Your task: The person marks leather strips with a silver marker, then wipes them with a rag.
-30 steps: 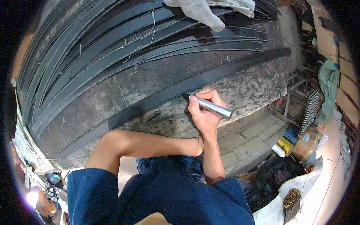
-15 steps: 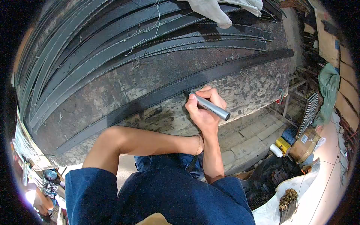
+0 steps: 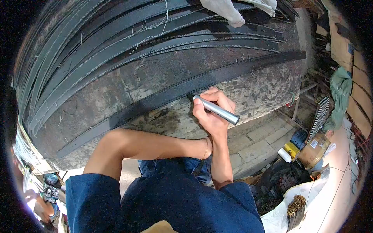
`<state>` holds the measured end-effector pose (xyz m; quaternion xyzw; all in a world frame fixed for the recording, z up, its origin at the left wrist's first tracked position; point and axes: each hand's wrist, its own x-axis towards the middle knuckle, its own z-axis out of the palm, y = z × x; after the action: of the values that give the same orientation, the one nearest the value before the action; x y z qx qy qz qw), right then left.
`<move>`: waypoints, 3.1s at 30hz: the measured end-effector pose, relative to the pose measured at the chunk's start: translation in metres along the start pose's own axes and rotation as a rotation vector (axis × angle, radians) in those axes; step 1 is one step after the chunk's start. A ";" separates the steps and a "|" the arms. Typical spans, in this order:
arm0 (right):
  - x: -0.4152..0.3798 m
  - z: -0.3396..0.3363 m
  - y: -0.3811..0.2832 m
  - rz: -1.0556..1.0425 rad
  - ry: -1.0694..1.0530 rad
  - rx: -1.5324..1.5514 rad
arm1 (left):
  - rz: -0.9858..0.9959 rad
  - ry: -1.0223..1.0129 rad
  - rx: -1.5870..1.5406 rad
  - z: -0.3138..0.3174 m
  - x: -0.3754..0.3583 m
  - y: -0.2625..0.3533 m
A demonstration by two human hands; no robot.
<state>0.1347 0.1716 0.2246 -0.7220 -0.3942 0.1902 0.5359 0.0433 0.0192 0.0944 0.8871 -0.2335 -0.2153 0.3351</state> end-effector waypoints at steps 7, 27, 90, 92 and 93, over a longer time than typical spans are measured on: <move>0.000 0.003 -0.001 -0.101 -0.032 -0.098 | -0.015 -0.060 0.029 -0.026 -0.006 0.000; 0.012 -0.036 0.010 0.143 0.407 0.231 | 0.095 -0.220 0.239 -0.098 -0.040 0.000; 0.014 -0.034 0.019 0.090 0.278 -0.066 | 0.078 -0.261 0.282 -0.089 -0.036 0.006; 0.013 -0.035 0.022 0.092 0.282 -0.054 | 0.040 -0.258 0.301 -0.087 -0.035 0.007; 0.012 -0.035 0.022 0.102 0.319 0.036 | 0.070 -0.271 0.278 -0.089 -0.036 0.005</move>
<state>0.1752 0.1565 0.2183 -0.7524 -0.2637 0.1072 0.5941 0.0616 0.0796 0.1672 0.8790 -0.3345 -0.2869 0.1820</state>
